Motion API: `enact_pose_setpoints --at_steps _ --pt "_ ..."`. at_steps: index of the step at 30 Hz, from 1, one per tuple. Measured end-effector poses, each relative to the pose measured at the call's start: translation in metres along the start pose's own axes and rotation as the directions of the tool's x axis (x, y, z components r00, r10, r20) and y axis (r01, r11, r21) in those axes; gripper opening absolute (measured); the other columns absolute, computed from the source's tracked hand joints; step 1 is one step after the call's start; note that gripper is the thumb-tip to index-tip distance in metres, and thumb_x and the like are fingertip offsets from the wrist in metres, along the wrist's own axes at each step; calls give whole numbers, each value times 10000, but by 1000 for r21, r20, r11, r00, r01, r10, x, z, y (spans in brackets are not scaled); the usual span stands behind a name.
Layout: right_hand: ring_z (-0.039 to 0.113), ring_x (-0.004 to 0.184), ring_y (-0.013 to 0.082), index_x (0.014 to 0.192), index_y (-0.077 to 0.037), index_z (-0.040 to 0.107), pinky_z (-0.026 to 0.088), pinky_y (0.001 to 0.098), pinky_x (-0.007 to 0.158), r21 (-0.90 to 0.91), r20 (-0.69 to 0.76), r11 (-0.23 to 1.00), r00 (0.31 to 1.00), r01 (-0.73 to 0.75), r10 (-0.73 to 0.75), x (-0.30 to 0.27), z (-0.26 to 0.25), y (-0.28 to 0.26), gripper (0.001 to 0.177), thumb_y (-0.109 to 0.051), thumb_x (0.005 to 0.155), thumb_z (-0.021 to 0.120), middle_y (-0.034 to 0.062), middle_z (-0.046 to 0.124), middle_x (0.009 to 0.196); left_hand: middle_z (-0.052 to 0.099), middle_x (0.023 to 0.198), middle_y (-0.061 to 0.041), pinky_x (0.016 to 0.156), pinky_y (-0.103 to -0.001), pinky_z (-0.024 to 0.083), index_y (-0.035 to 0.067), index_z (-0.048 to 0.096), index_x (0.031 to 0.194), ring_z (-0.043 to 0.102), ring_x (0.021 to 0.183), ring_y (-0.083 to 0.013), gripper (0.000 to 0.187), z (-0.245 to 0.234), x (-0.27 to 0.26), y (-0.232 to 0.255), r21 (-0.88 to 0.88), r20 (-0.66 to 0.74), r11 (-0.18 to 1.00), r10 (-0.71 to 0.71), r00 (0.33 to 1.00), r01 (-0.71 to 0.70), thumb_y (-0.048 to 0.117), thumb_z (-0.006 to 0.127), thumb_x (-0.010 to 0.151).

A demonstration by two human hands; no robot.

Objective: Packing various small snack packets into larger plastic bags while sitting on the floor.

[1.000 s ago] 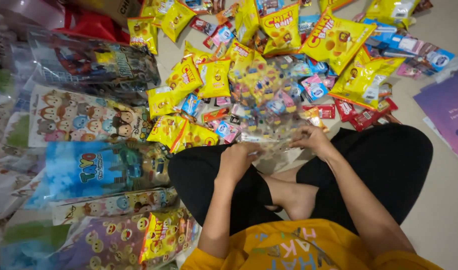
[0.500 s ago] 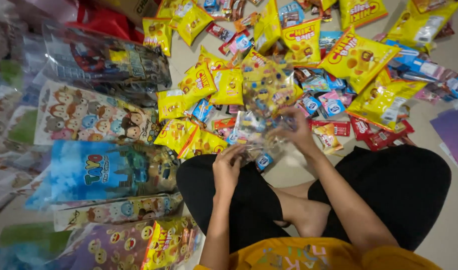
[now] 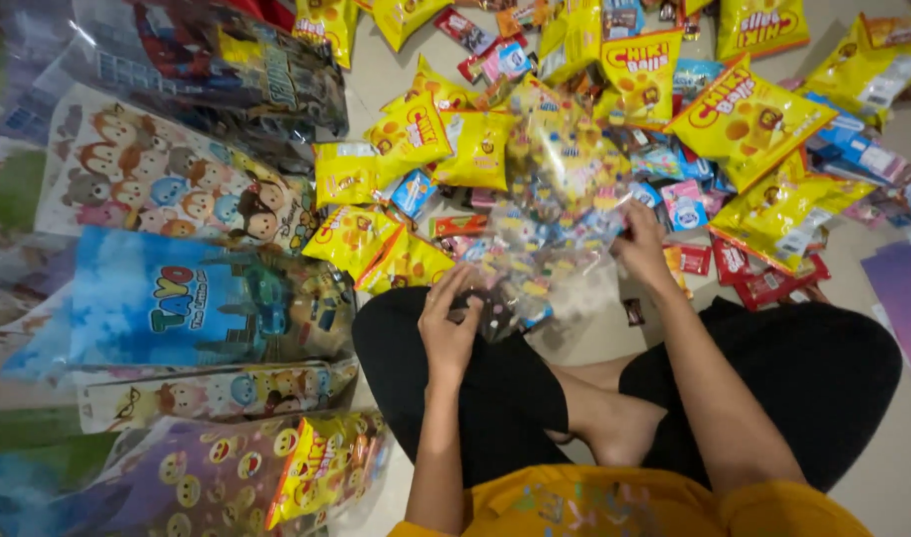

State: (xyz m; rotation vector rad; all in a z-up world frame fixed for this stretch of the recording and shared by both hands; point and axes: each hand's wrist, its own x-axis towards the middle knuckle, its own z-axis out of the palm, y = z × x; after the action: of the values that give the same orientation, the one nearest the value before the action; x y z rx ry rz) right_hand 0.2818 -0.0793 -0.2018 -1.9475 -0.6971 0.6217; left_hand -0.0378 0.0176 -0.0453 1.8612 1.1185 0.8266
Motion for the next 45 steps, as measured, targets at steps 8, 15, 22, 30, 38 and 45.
enact_pose_setpoints --at_steps 8,15,22,30,38,45 --pt "476 1233 427 1282 -99 614 333 440 1107 51 -192 989 970 -140 147 -39 -3 -151 372 -363 1022 573 232 560 1239 724 1284 -93 1073 -439 485 140 737 1288 644 1245 -318 550 15 -7 -1 -37 -43 983 178 983 -180 -46 778 772" --pt "541 1216 330 1268 -94 644 418 431 1043 284 -146 956 982 -74 119 -51 -10 -24 357 -167 924 584 179 590 1261 694 1340 -59 1077 -457 477 142 712 1325 633 1251 -320 604 12 -9 24 -43 48 984 176 983 -174 -125 737 784" --pt "601 1027 318 1101 -235 667 435 442 775 936 297 90 901 -341 316 -141 -78 -63 404 -499 803 728 40 677 1175 673 1350 -48 1050 -460 510 158 682 1347 605 1254 -334 609 21 -8 38 125 259 977 134 956 -171 -115 662 804" --pt "637 1217 364 1407 -115 438 545 611 967 844 162 518 987 -139 1 -174 -101 -110 785 88 689 682 154 629 1279 659 1340 -1 1014 -491 550 180 686 1311 599 1240 -316 665 97 7 30 330 472 921 28 881 -206 -28 681 680" --pt "662 1107 455 1241 -155 620 531 597 917 -258 215 963 976 83 -26 -119 -41 -142 677 -256 657 948 182 710 1086 712 1246 -75 1005 -531 537 182 714 1258 670 1181 -392 643 113 18 23 310 589 950 -167 791 -30 3 648 645" --pt "761 1054 326 1314 -314 612 505 544 998 -855 339 462 928 234 158 -91 -22 -104 660 -456 715 851 38 786 1070 677 1326 -47 1041 -533 523 273 688 1311 665 1227 -371 695 140 16 2 302 580 953 -165 798 -23 39 721 658"
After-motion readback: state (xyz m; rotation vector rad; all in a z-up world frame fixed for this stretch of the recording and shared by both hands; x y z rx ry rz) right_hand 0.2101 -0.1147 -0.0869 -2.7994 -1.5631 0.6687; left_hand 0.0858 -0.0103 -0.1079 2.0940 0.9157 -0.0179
